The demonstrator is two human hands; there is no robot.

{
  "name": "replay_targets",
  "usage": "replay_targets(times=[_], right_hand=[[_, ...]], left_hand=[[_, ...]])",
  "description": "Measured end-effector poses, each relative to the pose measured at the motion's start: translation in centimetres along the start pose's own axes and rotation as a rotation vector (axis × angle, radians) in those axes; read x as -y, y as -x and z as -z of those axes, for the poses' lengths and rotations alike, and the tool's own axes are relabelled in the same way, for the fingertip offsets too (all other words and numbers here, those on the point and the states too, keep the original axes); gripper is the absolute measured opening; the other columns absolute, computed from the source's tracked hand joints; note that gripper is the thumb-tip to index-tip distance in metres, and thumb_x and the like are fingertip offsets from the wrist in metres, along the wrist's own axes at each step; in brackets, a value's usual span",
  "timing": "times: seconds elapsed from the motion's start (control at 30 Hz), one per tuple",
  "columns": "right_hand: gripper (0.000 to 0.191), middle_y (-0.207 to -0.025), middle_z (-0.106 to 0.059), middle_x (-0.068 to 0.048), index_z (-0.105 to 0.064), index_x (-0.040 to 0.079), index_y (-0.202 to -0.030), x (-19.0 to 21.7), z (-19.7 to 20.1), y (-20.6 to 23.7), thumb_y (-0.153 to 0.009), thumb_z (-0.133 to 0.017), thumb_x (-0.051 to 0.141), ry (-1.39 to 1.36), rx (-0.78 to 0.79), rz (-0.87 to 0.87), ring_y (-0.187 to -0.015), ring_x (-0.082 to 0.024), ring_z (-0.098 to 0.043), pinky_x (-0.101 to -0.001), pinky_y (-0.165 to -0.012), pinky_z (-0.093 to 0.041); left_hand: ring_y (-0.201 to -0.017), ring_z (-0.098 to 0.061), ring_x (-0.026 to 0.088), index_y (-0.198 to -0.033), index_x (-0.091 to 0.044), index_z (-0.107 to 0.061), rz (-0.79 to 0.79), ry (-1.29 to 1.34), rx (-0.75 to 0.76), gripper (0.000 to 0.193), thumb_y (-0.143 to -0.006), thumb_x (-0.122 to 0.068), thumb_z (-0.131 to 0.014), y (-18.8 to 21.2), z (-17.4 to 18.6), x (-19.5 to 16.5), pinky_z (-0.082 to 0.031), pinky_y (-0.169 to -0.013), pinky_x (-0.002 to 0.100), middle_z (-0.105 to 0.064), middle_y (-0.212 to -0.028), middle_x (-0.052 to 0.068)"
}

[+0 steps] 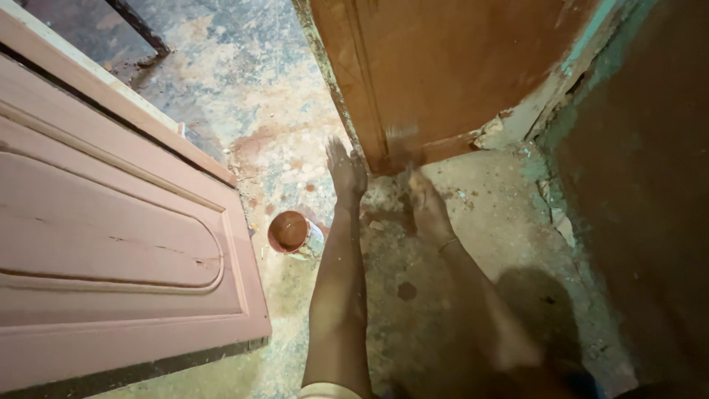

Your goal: The person paints a wooden door panel with brown paint using a paintbrush, dipping the brush into a paint can on the floor and applying paint across the door surface, steadying the door with the other hand while working around the edges.

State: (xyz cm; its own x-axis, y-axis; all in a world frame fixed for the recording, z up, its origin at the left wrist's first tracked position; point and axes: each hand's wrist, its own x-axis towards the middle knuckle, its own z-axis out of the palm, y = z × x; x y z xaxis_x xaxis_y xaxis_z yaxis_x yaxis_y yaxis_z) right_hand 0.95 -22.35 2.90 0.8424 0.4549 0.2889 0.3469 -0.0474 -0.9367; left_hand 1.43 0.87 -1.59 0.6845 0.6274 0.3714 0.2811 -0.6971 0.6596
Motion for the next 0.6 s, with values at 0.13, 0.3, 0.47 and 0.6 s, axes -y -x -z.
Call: replay_targets(times=[0.13, 0.3, 0.47, 0.6], right_hand=[[0.039, -0.135, -0.065, -0.017, -0.056, 0.005, -0.14, 1.2, 0.7, 0.8, -0.103, -0.048, 0.013, 0.005, 0.06, -0.447, -0.125, -0.031, -0.061, -0.0361, -0.105, -0.048], [0.042, -0.139, -0.062, -0.019, -0.052, 0.005, -0.142, 4.5, 2.5, -1.0, -0.101, -0.047, 0.011, 0.147, -0.029, -0.024, -0.116, -0.029, -0.065, -0.0391, -0.094, -0.053], [0.041, -0.137, -0.066, -0.024, -0.047, 0.006, -0.153, 9.0, 3.8, -5.1, -0.114, -0.044, 0.02, 0.109, -0.084, 0.252, -0.118, -0.036, -0.067, -0.042, -0.103, -0.056], [0.039, -0.143, -0.059, -0.022, -0.042, 0.0, -0.152, 12.0, 3.8, -8.4, -0.116, -0.044, 0.014, 0.085, -0.146, 0.533, -0.13, -0.032, -0.064, -0.0392, -0.115, -0.053]], left_hand=[[-0.155, -0.016, 0.047, -0.158, 0.007, -0.021, 0.012, 0.032, 0.018, 0.067, -0.101, -0.018, -0.046, 0.0, -0.5, -0.3, -0.014, -0.125, 0.053, -0.023, -0.166, 0.029], [-0.155, -0.019, 0.05, -0.158, 0.01, -0.022, -0.207, 0.018, -0.099, 0.067, -0.101, -0.015, -0.047, 0.6, -0.6, -0.9, -0.016, -0.127, 0.054, -0.027, -0.165, 0.03], [-0.137, -0.045, 0.047, -0.144, 0.008, -0.046, -0.315, 0.076, -0.281, 0.042, -0.106, -0.011, -0.049, 0.2, 2.0, -4.4, -0.035, -0.117, 0.052, -0.052, -0.144, 0.029], [-0.099, -0.061, 0.031, -0.116, 0.0, -0.063, -0.186, 0.316, -0.399, 0.022, -0.103, -0.01, -0.05, -0.7, 3.8, -8.7, -0.05, -0.092, 0.041, -0.064, -0.103, 0.017]])
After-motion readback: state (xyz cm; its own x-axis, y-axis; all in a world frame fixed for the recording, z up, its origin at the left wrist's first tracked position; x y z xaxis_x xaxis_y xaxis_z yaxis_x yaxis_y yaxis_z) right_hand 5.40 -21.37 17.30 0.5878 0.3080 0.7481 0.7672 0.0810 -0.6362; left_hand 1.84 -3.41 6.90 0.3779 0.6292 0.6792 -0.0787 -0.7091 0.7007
